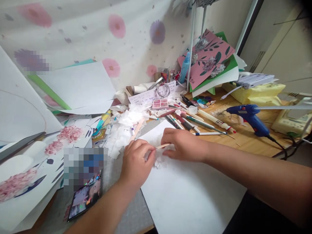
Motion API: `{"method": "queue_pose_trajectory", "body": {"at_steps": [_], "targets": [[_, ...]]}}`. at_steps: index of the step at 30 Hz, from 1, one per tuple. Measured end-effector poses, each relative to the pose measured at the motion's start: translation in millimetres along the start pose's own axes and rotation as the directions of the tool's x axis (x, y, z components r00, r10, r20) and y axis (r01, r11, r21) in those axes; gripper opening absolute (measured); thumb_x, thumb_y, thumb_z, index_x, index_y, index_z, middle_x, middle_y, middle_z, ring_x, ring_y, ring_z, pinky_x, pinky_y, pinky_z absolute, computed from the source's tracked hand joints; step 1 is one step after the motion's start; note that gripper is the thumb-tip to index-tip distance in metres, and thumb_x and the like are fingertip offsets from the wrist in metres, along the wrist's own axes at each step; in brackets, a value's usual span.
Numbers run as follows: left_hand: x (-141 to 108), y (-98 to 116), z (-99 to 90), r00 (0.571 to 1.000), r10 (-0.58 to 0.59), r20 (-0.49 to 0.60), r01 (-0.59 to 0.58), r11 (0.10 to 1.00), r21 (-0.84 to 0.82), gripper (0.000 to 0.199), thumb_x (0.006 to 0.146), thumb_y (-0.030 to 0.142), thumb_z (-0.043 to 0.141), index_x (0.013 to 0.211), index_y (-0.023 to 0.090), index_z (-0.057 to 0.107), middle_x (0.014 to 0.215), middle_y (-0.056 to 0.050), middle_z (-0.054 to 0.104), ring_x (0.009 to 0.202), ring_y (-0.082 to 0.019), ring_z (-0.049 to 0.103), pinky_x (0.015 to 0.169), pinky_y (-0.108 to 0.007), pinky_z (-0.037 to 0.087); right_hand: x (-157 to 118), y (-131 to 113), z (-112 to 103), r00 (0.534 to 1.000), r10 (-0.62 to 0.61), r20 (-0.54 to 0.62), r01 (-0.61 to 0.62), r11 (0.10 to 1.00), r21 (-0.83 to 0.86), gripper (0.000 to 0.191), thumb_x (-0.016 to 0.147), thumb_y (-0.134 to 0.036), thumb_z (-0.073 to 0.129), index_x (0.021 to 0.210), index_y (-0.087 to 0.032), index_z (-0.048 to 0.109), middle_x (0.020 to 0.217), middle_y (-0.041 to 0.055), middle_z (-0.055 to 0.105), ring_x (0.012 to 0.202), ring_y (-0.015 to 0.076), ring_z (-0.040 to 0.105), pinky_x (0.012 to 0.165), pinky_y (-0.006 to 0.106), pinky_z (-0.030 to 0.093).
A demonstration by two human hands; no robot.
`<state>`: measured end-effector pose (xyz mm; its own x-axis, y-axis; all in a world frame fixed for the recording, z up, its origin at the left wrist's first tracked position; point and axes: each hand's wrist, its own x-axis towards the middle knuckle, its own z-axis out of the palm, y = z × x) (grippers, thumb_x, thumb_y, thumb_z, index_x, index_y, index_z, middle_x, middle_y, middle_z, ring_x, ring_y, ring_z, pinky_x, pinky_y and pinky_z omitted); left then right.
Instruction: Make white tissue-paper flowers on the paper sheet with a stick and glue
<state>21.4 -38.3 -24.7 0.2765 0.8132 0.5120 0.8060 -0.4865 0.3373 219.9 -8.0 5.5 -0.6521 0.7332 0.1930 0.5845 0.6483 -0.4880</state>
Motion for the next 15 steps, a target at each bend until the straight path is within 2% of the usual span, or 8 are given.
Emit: {"method": "queue_pose_trajectory", "body": {"at_steps": [1,3,6,10,15], "targets": [[0.8,-2.7,-1.4,0.999,-0.023,-0.022,0.023,0.999,-0.025,0.011,0.078,0.015,0.056,0.074,0.021,0.064,0.08,-0.001,0.06,0.079,-0.019,0.055,0.074,-0.033,0.043,-0.2,-1.4,0.7,1.0,-0.011,-0.005,0.011,1.0,-0.004,0.009,0.073,-0.014,0.063,0.08,-0.014,0.068,0.083,0.0033,0.057,0.07,0.0131,0.054,0.063,0.024,0.038],[2.4,-7.4,-4.7,0.994,-0.086,-0.064,0.081,0.994,-0.074,0.01,0.079,0.016,0.055,0.073,0.021,0.063,0.08,-0.001,0.06,0.08,-0.018,0.056,0.074,-0.031,0.045,-0.5,-3.6,1.7,0.998,-0.04,0.042,0.04,0.999,-0.007,0.013,0.072,-0.009,0.057,0.074,-0.016,0.069,0.078,0.0017,0.056,0.067,0.012,0.053,0.06,0.023,0.036],[4.2,-11.3,-9.5,0.985,-0.153,-0.083,0.145,0.985,-0.098,0.009,0.078,0.017,0.055,0.072,0.02,0.062,0.08,0.0,0.06,0.079,-0.017,0.057,0.074,-0.03,0.045,0.0,-6.3,4.9,0.989,-0.044,0.142,0.052,0.997,-0.053,0.024,0.07,-0.006,0.054,0.079,-0.019,0.071,0.078,0.0012,0.057,0.067,0.012,0.053,0.056,0.022,0.032],[3.5,-11.8,-10.2,0.989,-0.135,-0.066,0.127,0.986,-0.109,0.009,0.078,0.016,0.055,0.073,0.02,0.062,0.079,0.0,0.06,0.077,-0.016,0.056,0.072,-0.029,0.045,4.2,-8.5,13.9,0.986,-0.02,0.166,0.042,0.991,-0.13,0.027,0.074,-0.009,0.052,0.085,-0.023,0.072,0.082,0.0021,0.058,0.067,0.0126,0.053,0.054,0.024,0.029],[-0.9,-9.9,-5.7,0.995,-0.091,-0.028,0.087,0.989,-0.123,0.011,0.078,0.014,0.055,0.074,0.02,0.062,0.08,-0.001,0.059,0.08,-0.017,0.056,0.074,-0.031,0.045,6.1,-12.6,21.0,0.978,-0.041,0.206,0.07,0.988,-0.135,0.032,0.077,-0.011,0.052,0.096,-0.027,0.072,0.082,0.0024,0.059,0.068,0.0136,0.053,0.055,0.025,0.028]]}}
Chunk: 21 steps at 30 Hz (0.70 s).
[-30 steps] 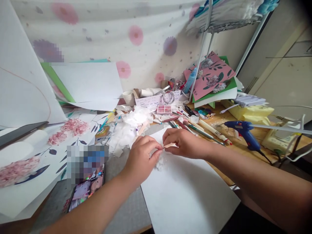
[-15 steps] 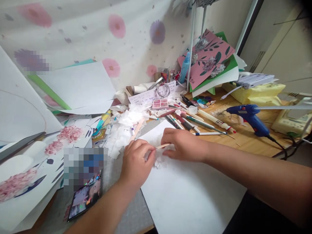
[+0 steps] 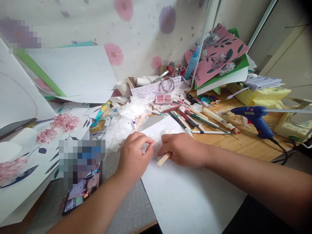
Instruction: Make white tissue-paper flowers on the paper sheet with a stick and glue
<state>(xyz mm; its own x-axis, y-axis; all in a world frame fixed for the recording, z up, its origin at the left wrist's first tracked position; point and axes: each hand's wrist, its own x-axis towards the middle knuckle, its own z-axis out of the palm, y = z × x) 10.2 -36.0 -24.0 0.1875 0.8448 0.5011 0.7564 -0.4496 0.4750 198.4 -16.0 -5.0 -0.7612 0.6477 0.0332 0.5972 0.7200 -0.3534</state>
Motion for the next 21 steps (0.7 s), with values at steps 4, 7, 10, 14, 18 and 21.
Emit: {"method": "queue_pose_trajectory", "body": {"at_steps": [4,7,10,14,18,21], "targets": [[-2.3,3.3,1.5,0.999,0.016,0.032,-0.016,1.0,-0.014,0.013,0.077,0.011,0.054,0.072,0.02,0.062,0.08,-0.001,0.059,0.08,-0.018,0.056,0.075,-0.033,0.044,-5.7,-6.9,-1.9,0.997,-0.069,0.029,0.069,0.998,0.003,0.03,0.079,-0.012,0.052,0.096,-0.027,0.072,0.079,0.0021,0.057,0.066,0.0135,0.05,0.057,0.025,0.029],[-3.4,4.6,1.8,0.997,0.021,0.071,-0.019,0.999,-0.029,0.015,0.075,0.008,0.053,0.072,0.02,0.062,0.079,-0.001,0.059,0.079,-0.018,0.055,0.073,-0.033,0.044,-10.3,-5.5,-4.0,0.994,-0.106,-0.032,0.109,0.989,0.099,0.029,0.077,-0.008,0.052,0.093,-0.023,0.072,0.08,0.0023,0.058,0.067,0.0125,0.051,0.058,0.024,0.033],[-3.8,4.7,2.0,0.996,0.013,0.084,-0.01,0.999,-0.04,0.015,0.075,0.008,0.053,0.073,0.021,0.062,0.08,-0.002,0.06,0.08,-0.019,0.055,0.073,-0.033,0.044,-11.0,3.7,-4.8,0.992,-0.002,-0.125,0.028,0.978,0.208,0.029,0.073,-0.003,0.051,0.089,-0.018,0.071,0.082,0.0037,0.059,0.07,0.0126,0.054,0.061,0.022,0.037],[-2.9,5.0,2.3,0.997,-0.011,0.076,0.014,0.999,-0.043,0.013,0.076,0.01,0.055,0.072,0.021,0.061,0.079,-0.001,0.059,0.081,-0.019,0.055,0.074,-0.033,0.043,-6.1,12.6,-1.7,0.989,0.122,-0.087,-0.106,0.979,0.172,0.033,0.072,0.0,0.048,0.083,-0.02,0.072,0.083,0.0037,0.06,0.072,0.0133,0.056,0.065,0.023,0.038],[-2.8,4.2,3.6,0.997,-0.018,0.081,0.022,0.999,-0.047,0.014,0.076,0.008,0.055,0.072,0.021,0.061,0.079,-0.001,0.059,0.08,-0.019,0.054,0.073,-0.033,0.043,-1.1,8.0,1.1,0.993,0.121,-0.016,-0.118,0.986,0.116,0.037,0.074,-0.002,0.048,0.088,-0.026,0.074,0.081,0.0024,0.058,0.07,0.0129,0.055,0.062,0.023,0.036],[-3.3,3.2,4.5,0.997,-0.018,0.078,0.022,0.999,-0.045,0.014,0.076,0.008,0.056,0.072,0.02,0.061,0.079,-0.001,0.058,0.08,-0.019,0.054,0.072,-0.033,0.042,-0.5,3.1,0.3,0.997,0.076,0.003,-0.076,0.99,0.116,0.04,0.074,-0.003,0.048,0.092,-0.029,0.073,0.079,0.0011,0.056,0.067,0.0119,0.053,0.06,0.022,0.034]]}}
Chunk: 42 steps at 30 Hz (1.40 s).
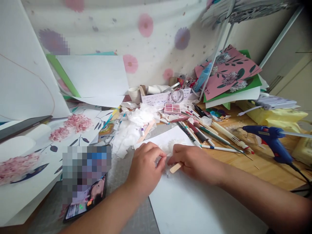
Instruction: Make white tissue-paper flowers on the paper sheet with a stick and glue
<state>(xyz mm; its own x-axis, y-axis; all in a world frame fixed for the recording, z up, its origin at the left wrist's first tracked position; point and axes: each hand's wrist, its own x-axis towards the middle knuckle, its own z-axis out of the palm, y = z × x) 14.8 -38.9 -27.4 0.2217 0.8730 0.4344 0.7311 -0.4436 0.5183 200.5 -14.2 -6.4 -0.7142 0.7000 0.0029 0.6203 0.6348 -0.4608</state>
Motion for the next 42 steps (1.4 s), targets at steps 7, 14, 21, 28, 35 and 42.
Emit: {"method": "queue_pose_trajectory", "body": {"at_steps": [7,14,21,28,35,42], "targets": [[-1.5,3.3,0.1,0.996,0.021,0.092,-0.029,0.996,0.079,0.017,0.071,0.003,0.056,0.069,0.02,0.061,0.079,-0.001,0.06,0.079,-0.02,0.052,0.071,-0.035,0.041,-9.8,-17.0,6.3,0.996,-0.061,0.061,0.071,0.984,-0.162,0.03,0.08,-0.012,0.05,0.099,-0.027,0.067,0.085,0.0041,0.058,0.074,0.0174,0.053,0.063,0.028,0.034],[-4.2,6.7,2.1,0.977,0.015,0.212,-0.048,0.988,0.148,0.014,0.073,0.009,0.06,0.068,0.021,0.062,0.078,-0.001,0.06,0.08,-0.021,0.051,0.071,-0.037,0.04,-26.8,-26.0,1.0,0.987,-0.156,0.026,0.157,0.986,-0.056,0.018,0.083,-0.013,0.047,0.089,-0.02,0.062,0.085,0.0059,0.058,0.073,0.0183,0.05,0.063,0.031,0.037],[-4.3,5.3,0.8,0.975,0.008,0.221,-0.044,0.987,0.156,0.015,0.074,0.01,0.061,0.071,0.023,0.066,0.079,0.0,0.061,0.079,-0.021,0.052,0.073,-0.038,0.041,-12.8,7.6,-32.4,0.938,0.108,-0.328,0.04,0.91,0.413,0.035,0.097,-0.037,0.028,0.084,-0.02,0.055,0.071,0.0025,0.051,0.068,0.0164,0.051,0.062,0.029,0.042],[-1.9,5.4,0.8,0.968,-0.01,0.249,-0.034,0.985,0.171,0.014,0.076,0.011,0.059,0.069,0.023,0.065,0.077,0.0,0.059,0.078,-0.021,0.05,0.071,-0.038,0.04,4.9,4.3,-21.1,0.973,0.214,-0.091,-0.145,0.863,0.484,0.018,0.089,-0.028,0.05,0.074,-0.018,0.054,0.065,-0.0003,0.059,0.06,0.0125,0.055,0.056,0.024,0.041],[-3.4,2.5,2.3,0.972,0.009,0.235,-0.044,0.989,0.145,0.013,0.075,0.012,0.059,0.068,0.021,0.063,0.077,0.0,0.059,0.077,-0.02,0.05,0.07,-0.036,0.04,8.6,9.7,-15.0,0.988,0.115,-0.107,-0.062,0.911,0.408,0.029,0.087,-0.027,0.051,0.062,-0.016,0.062,0.072,0.0031,0.066,0.061,0.0122,0.056,0.057,0.024,0.039],[-3.1,3.9,0.0,0.963,-0.009,0.269,-0.025,0.992,0.123,0.014,0.078,0.013,0.055,0.072,0.021,0.064,0.08,0.0,0.059,0.079,-0.02,0.05,0.072,-0.037,0.04,14.1,2.3,-12.3,0.99,0.135,-0.033,-0.115,0.928,0.356,0.033,0.09,-0.022,0.046,0.063,-0.015,0.064,0.071,0.0042,0.066,0.065,0.0132,0.055,0.06,0.025,0.037]]}}
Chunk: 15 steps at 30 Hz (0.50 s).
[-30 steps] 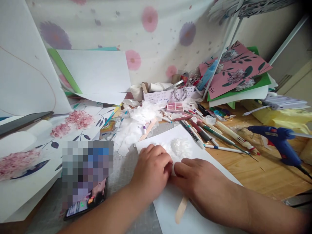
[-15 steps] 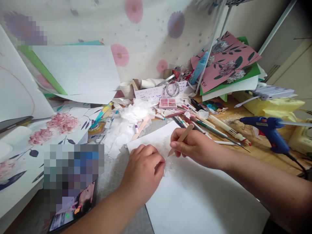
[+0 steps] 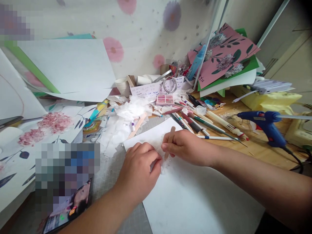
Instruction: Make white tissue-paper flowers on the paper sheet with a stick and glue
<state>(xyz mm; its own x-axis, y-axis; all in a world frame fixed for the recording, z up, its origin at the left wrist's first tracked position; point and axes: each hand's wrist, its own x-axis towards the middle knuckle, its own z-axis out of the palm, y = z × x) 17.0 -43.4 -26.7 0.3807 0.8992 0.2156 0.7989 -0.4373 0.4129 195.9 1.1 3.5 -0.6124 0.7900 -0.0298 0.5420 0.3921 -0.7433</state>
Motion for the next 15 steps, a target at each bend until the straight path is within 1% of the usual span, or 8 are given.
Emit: {"method": "queue_pose_trajectory", "body": {"at_steps": [3,7,8,10,12,13,15], "targets": [[-0.1,0.2,-1.5,1.0,0.004,0.024,-0.004,1.0,-0.004,0.016,0.077,0.011,0.054,0.074,0.022,0.065,0.081,-0.001,0.059,0.08,-0.02,0.05,0.073,-0.037,0.039,2.4,-4.2,0.2,0.999,0.024,0.032,-0.024,1.0,0.004,0.032,0.09,-0.021,0.045,0.064,-0.014,0.063,0.072,0.0042,0.065,0.064,0.0129,0.053,0.06,0.025,0.035],[0.3,-1.0,-2.5,0.999,0.02,0.033,-0.02,1.0,0.001,0.015,0.076,0.012,0.054,0.075,0.022,0.065,0.083,-0.001,0.059,0.08,-0.02,0.05,0.073,-0.037,0.039,4.6,-4.8,1.0,0.999,0.034,0.038,-0.034,0.999,-0.015,0.031,0.09,-0.021,0.046,0.064,-0.014,0.061,0.069,0.0033,0.063,0.063,0.0125,0.052,0.06,0.025,0.035],[0.6,-1.3,-2.7,0.999,0.025,0.033,-0.025,1.0,0.0,0.015,0.076,0.012,0.054,0.075,0.022,0.066,0.083,-0.001,0.059,0.08,-0.02,0.05,0.074,-0.037,0.039,4.2,-4.2,0.5,0.999,0.027,0.027,-0.027,1.0,-0.006,0.031,0.09,-0.022,0.046,0.062,-0.014,0.059,0.068,0.0028,0.062,0.063,0.0124,0.051,0.06,0.025,0.035],[1.0,-1.5,-2.8,0.999,0.032,0.032,-0.032,0.999,-0.009,0.016,0.077,0.013,0.053,0.075,0.023,0.066,0.082,0.0,0.059,0.08,-0.02,0.05,0.074,-0.038,0.039,1.9,-2.4,-2.5,0.999,0.026,-0.037,-0.025,0.998,0.05,0.03,0.09,-0.023,0.047,0.063,-0.015,0.057,0.066,0.0015,0.059,0.061,0.0117,0.051,0.059,0.025,0.036],[1.3,-1.7,-2.6,0.999,0.035,0.027,-0.034,0.999,-0.018,0.017,0.077,0.013,0.053,0.075,0.023,0.066,0.082,0.0,0.058,0.079,-0.02,0.05,0.074,-0.037,0.039,-2.2,-0.4,-7.2,0.991,0.069,-0.116,-0.053,0.99,0.134,0.026,0.089,-0.024,0.047,0.066,-0.015,0.056,0.062,-0.0004,0.056,0.057,0.0106,0.049,0.057,0.024,0.036],[1.3,-1.8,-2.4,0.999,0.033,0.026,-0.033,0.999,-0.021,0.017,0.078,0.013,0.052,0.075,0.023,0.066,0.081,0.0,0.058,0.079,-0.019,0.05,0.073,-0.037,0.039,-4.6,0.7,-9.6,0.986,0.097,-0.135,-0.073,0.983,0.171,0.024,0.089,-0.024,0.047,0.068,-0.015,0.056,0.06,-0.0013,0.054,0.055,0.0101,0.048,0.055,0.023,0.036],[1.0,-2.0,-2.1,0.999,0.033,0.023,-0.033,0.999,-0.024,0.016,0.078,0.013,0.052,0.074,0.022,0.065,0.081,0.0,0.058,0.079,-0.019,0.05,0.073,-0.037,0.039,-9.2,2.7,-12.9,0.985,0.125,-0.116,-0.099,0.972,0.213,0.023,0.088,-0.024,0.047,0.069,-0.015,0.056,0.057,-0.0025,0.052,0.051,0.0096,0.046,0.053,0.023,0.036]]}}
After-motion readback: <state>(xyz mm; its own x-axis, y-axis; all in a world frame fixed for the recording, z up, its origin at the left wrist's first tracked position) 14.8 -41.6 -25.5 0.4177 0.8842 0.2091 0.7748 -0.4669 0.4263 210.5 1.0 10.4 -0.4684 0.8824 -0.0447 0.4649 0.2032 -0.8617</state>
